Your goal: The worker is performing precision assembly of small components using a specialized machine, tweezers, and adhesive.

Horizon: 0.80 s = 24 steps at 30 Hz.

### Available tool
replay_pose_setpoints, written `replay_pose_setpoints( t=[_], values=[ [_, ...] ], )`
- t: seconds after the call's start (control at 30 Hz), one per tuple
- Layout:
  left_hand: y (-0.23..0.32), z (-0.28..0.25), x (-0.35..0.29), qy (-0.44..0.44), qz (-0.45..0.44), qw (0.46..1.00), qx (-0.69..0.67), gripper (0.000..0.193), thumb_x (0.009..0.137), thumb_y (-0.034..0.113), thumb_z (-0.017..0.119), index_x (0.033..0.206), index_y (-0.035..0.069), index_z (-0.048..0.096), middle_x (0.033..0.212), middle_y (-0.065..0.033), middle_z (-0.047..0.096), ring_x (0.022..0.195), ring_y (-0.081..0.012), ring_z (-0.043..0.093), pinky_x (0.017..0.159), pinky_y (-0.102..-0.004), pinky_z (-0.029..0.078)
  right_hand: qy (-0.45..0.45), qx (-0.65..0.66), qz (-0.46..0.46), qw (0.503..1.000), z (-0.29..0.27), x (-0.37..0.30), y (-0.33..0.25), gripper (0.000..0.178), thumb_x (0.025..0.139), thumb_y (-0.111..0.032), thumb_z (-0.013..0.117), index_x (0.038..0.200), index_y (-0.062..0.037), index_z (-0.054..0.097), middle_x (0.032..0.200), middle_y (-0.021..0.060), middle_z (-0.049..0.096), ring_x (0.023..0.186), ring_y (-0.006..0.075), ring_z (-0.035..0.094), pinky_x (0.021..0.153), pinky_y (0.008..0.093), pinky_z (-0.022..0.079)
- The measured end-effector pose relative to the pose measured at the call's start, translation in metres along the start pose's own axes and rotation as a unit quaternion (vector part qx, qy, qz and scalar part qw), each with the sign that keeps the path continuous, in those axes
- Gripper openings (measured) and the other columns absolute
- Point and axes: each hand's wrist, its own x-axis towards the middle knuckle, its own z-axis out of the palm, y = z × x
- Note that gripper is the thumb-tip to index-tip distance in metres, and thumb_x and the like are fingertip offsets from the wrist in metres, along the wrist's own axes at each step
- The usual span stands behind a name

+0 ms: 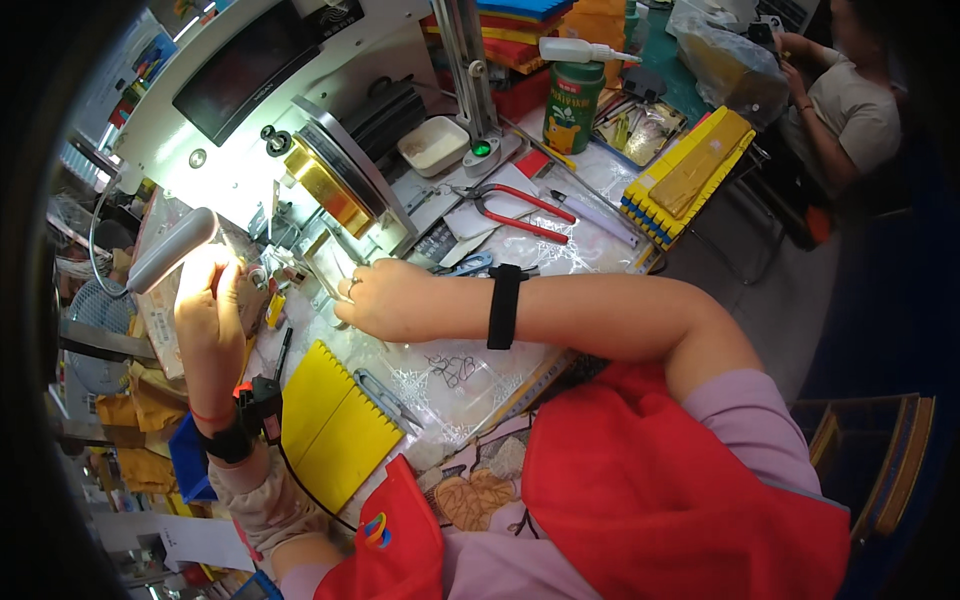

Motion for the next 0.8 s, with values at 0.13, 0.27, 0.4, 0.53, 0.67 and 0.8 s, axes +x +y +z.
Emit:
replay_pose_setpoints(
  t=[0.13,0.27,0.4,0.53,0.67,0.8],
  values=[
    [-0.007,0.005,0.003,0.019,0.014,0.997,-0.077,0.010,0.094,0.003,0.049,0.092,-0.003,0.057,0.082,-0.0108,0.060,0.071,-0.0221,0.056,0.067,-0.0295,0.045,0.040,0.054,0.068,0.995,-0.014,-0.002,-0.005,0.021,0.084,-0.024,0.063,0.091,-0.0050,0.057,0.090,0.0118,0.057,0.084,0.0304,0.060,0.071,0.0382,0.049],
    [-0.019,0.007,0.004,0.024,-0.070,0.981,-0.181,0.014,0.096,0.004,0.046,0.093,0.001,0.059,0.083,-0.0034,0.059,0.072,-0.0093,0.054,0.063,-0.0237,0.042,0.043,0.114,0.066,0.990,-0.046,-0.012,-0.011,0.022,0.087,-0.026,0.061,0.087,-0.0050,0.057,0.087,0.0135,0.057,0.080,0.0314,0.060,0.071,0.0397,0.048],
    [-0.057,0.011,0.005,0.106,0.223,0.945,0.214,0.026,0.082,0.000,0.061,0.108,0.001,0.063,0.098,-0.0113,0.064,0.089,-0.0260,0.061,0.078,-0.0353,0.049,0.144,0.149,0.024,0.978,-0.068,-0.022,-0.015,0.021,0.087,-0.027,0.062,0.090,-0.0069,0.058,0.089,0.0117,0.057,0.077,0.0315,0.058,0.070,0.0391,0.047],
    [-0.071,0.027,0.006,0.091,0.151,0.979,0.098,0.032,0.080,-0.001,0.063,0.112,0.002,0.063,0.101,-0.0125,0.064,0.093,-0.0293,0.060,0.082,-0.0370,0.048,0.262,0.126,-0.014,0.957,-0.061,-0.012,-0.016,0.021,0.086,-0.027,0.065,0.095,-0.0090,0.059,0.097,0.0083,0.058,0.080,0.0293,0.057,0.070,0.0380,0.047],
    [-0.063,0.036,0.010,0.093,-0.003,0.956,-0.278,0.015,0.091,0.004,0.058,0.106,0.001,0.062,0.087,-0.0044,0.058,0.078,-0.0150,0.053,0.071,-0.0273,0.044,0.246,0.129,-0.013,0.960,-0.054,-0.010,-0.013,0.021,0.082,-0.023,0.068,0.094,-0.0091,0.059,0.098,0.0081,0.057,0.083,0.0282,0.056,0.071,0.0379,0.046],
    [-0.059,0.037,0.017,0.072,-0.021,0.915,-0.397,0.012,0.097,0.008,0.053,0.099,0.001,0.062,0.083,0.0003,0.053,0.072,-0.0081,0.045,0.064,-0.0229,0.038,0.195,0.091,0.000,0.976,-0.055,-0.017,-0.018,0.021,0.078,-0.017,0.069,0.093,-0.0098,0.058,0.095,0.0060,0.055,0.083,0.0271,0.054,0.074,0.0375,0.044]
  ],
)
